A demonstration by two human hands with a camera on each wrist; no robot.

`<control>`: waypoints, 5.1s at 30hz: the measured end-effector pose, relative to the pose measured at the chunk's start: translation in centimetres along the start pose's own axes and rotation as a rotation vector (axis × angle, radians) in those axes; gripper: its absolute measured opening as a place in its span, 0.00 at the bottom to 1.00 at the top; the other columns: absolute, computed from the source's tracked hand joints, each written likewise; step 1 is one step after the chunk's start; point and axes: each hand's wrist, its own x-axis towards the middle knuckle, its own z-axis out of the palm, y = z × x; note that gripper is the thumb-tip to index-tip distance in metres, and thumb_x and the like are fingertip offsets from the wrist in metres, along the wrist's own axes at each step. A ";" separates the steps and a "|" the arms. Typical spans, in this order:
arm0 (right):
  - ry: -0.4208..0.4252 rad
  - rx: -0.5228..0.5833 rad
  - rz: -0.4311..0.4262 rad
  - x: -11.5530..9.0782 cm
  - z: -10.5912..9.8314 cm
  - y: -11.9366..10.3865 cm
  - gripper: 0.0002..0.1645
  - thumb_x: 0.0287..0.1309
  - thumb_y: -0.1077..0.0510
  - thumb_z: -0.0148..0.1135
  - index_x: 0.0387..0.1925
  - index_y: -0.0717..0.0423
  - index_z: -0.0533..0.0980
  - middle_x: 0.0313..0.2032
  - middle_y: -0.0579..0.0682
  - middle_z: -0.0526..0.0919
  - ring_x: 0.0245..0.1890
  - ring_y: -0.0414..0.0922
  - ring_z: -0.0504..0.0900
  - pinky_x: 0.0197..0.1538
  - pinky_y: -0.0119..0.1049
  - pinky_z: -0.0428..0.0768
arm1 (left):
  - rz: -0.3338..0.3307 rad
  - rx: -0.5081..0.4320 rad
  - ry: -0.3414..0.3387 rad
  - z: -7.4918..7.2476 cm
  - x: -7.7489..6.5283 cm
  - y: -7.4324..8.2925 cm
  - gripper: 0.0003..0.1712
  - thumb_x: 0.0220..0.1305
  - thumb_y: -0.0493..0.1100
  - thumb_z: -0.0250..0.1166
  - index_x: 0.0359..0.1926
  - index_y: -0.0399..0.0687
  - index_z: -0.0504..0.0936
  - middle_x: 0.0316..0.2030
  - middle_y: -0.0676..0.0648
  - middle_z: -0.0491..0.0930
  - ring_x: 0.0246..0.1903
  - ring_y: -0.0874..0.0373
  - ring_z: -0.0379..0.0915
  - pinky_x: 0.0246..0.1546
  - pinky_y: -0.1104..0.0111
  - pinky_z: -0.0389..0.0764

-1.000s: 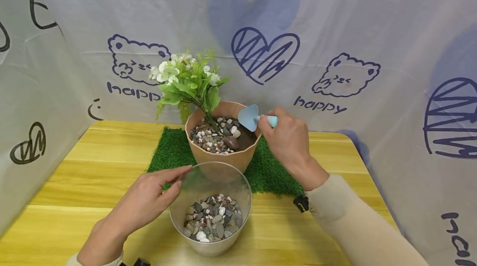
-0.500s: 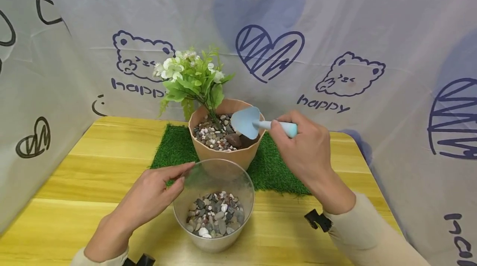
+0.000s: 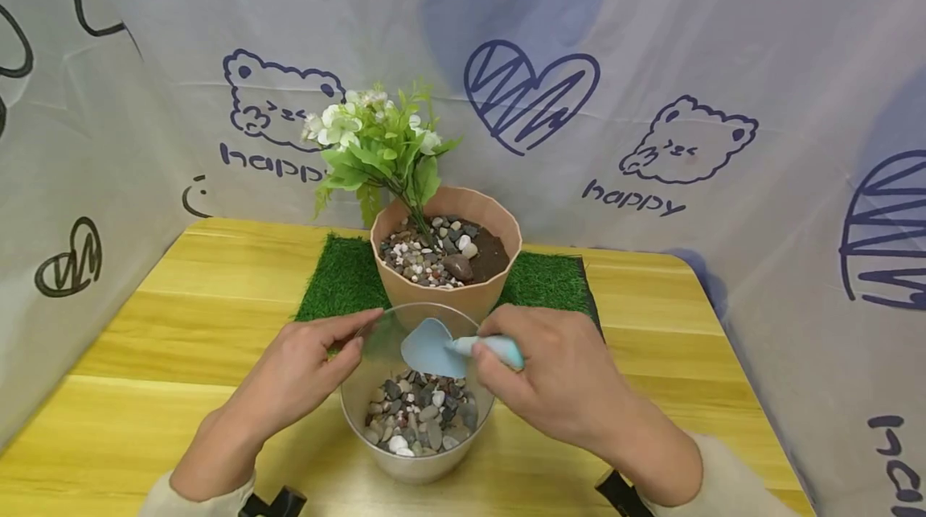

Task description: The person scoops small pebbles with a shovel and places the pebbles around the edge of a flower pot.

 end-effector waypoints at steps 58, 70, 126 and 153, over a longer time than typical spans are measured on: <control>-0.444 -0.163 0.122 0.7 4.9 -0.9 0.18 0.64 0.53 0.64 0.19 0.42 0.71 0.14 0.33 0.60 0.15 0.32 0.60 0.19 0.28 0.61 | -0.035 -0.015 -0.015 0.1 0.0 -0.2 0.27 0.74 0.42 0.58 0.71 0.64 0.79 0.17 0.57 0.67 0.09 0.69 0.51 0.10 0.71 0.61; -0.507 0.021 0.328 1.3 5.0 -1.3 0.13 0.65 0.49 0.65 0.38 0.52 0.89 0.15 0.34 0.78 0.17 0.30 0.71 0.26 0.30 0.75 | -0.047 -0.023 -0.021 0.0 -0.1 -0.1 0.27 0.75 0.42 0.57 0.71 0.64 0.79 0.14 0.58 0.64 0.09 0.69 0.49 0.10 0.71 0.60; -0.664 0.406 0.610 1.7 3.1 0.9 0.10 0.67 0.52 0.65 0.32 0.48 0.88 0.17 0.43 0.80 0.16 0.39 0.76 0.18 0.29 0.65 | -0.046 -0.010 0.004 0.3 -0.1 -0.3 0.28 0.72 0.40 0.57 0.70 0.61 0.80 0.19 0.56 0.68 0.10 0.69 0.50 0.09 0.71 0.60; -0.465 0.673 0.840 -1.9 1.3 1.9 0.16 0.70 0.54 0.63 0.41 0.65 0.87 0.22 0.53 0.83 0.15 0.40 0.75 0.18 0.32 0.77 | -0.075 -0.007 -0.016 0.2 -0.1 -0.1 0.28 0.74 0.42 0.56 0.71 0.66 0.79 0.12 0.59 0.62 0.09 0.68 0.49 0.10 0.71 0.59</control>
